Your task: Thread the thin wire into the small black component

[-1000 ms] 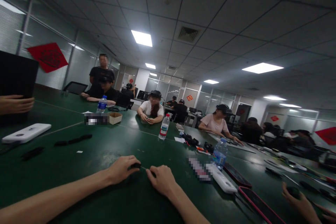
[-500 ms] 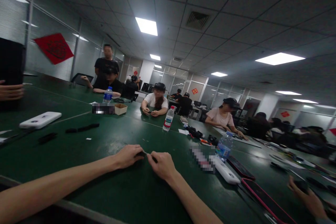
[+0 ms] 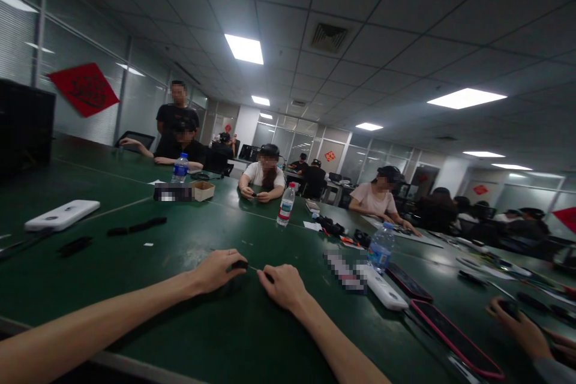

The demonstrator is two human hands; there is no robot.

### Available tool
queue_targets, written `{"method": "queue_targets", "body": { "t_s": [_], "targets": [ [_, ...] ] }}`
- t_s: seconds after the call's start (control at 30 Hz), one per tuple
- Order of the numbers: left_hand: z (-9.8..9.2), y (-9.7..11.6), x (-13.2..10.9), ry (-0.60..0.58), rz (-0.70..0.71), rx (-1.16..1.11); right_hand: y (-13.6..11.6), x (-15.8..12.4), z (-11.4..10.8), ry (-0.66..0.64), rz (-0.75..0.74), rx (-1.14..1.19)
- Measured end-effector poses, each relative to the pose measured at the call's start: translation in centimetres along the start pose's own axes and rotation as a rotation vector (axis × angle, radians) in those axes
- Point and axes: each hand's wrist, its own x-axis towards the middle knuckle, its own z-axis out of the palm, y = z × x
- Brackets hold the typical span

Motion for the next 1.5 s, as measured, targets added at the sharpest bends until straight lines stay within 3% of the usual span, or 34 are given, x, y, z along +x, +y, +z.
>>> {"method": "queue_targets", "body": {
  "t_s": [0.8, 1.03, 1.5],
  "targets": [
    [0.2, 0.0, 0.3, 0.008, -0.007, 0.035, 0.3, 0.4, 1.1, 0.066, -0.028, -0.059],
    [1.2, -1.2, 0.4, 0.010, -0.048, 0.057, -0.9, 0.2, 0.6, 0.151, -0.057, -0.011],
    [0.5, -0.2, 0.1, 0.021, -0.023, 0.027, -0.1, 0.2, 0.7, 0.025, 0.010, -0.070]
  ]
}}
